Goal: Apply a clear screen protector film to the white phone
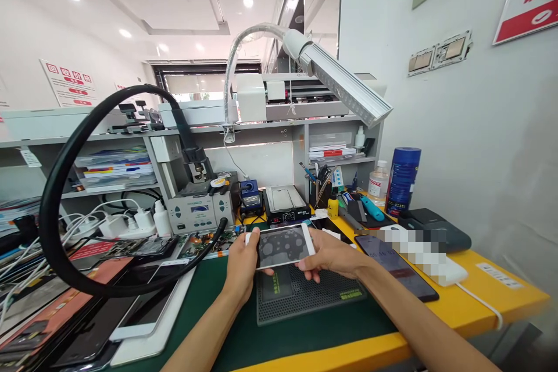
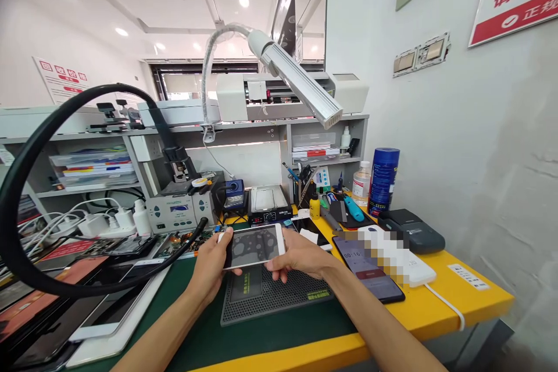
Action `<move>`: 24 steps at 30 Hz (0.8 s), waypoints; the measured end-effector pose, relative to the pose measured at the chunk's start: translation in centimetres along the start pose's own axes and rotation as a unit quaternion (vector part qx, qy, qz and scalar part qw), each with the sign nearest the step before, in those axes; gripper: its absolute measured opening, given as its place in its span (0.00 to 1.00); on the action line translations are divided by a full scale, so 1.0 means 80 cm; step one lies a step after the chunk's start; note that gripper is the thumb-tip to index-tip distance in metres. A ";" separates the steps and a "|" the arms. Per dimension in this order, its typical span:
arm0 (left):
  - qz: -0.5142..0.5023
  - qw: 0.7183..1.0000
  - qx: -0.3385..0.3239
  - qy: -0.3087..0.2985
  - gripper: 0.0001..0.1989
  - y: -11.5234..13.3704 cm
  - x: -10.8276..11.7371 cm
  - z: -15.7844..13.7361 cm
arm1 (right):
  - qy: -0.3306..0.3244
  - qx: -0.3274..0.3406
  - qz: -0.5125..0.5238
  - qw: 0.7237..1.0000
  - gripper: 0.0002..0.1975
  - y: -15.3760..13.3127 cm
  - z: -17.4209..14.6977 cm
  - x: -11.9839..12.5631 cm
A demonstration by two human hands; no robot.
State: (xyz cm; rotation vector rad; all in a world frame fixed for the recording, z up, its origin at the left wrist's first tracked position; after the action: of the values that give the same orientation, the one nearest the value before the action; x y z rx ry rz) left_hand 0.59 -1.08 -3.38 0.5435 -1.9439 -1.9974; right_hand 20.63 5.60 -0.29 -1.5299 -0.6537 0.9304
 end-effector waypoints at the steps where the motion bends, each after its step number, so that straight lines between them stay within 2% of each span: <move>1: -0.007 1.000 0.007 -0.002 0.19 0.002 0.001 0.000 | -0.010 -0.003 0.015 1.000 0.29 -0.001 -0.001 -0.001; 3: -0.022 0.999 0.026 -0.007 0.16 0.007 0.004 0.001 | -0.002 -0.010 0.037 0.999 0.25 0.001 0.001 -0.002; 7: -0.064 0.995 0.062 -0.041 0.18 0.016 0.006 0.002 | 0.084 0.006 0.051 0.995 0.18 0.010 0.013 -0.003; 9: -0.091 0.992 0.060 -0.062 0.19 0.021 0.004 -0.001 | 0.114 0.031 0.062 0.991 0.17 0.016 0.020 -0.005; 12: -0.106 0.990 0.033 -0.091 0.15 0.020 -0.009 -0.009 | 0.141 0.058 0.082 0.985 0.15 0.022 0.027 -0.012; 15: -0.085 0.992 0.004 -0.098 0.17 0.011 -0.025 -0.019 | 0.144 0.067 0.091 0.983 0.14 0.028 0.031 -0.021; 19: -0.066 0.994 -0.029 -0.077 0.20 0.002 -0.034 -0.025 | 0.132 0.063 0.087 0.985 0.16 0.031 0.033 -0.030; 24: -0.093 0.994 0.010 -0.055 0.17 0.006 -0.021 -0.014 | 0.129 0.075 0.067 0.986 0.16 0.028 0.034 -0.031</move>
State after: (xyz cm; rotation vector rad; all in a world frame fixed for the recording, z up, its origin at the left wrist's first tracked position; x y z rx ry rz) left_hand 2.59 -1.32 -2.84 0.6540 -2.0463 -2.1662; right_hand 16.83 4.62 -2.06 -1.5399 -0.2913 0.8421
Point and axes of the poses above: each hand's wrist, its own z-axis towards the middle knuckle, its own x-axis out of the back of the hand, y = z × x, the point moved 1 cm from there along z, towards the middle knuckle, and after that the axes turned 11 degrees about z, right-handed, at the moved point
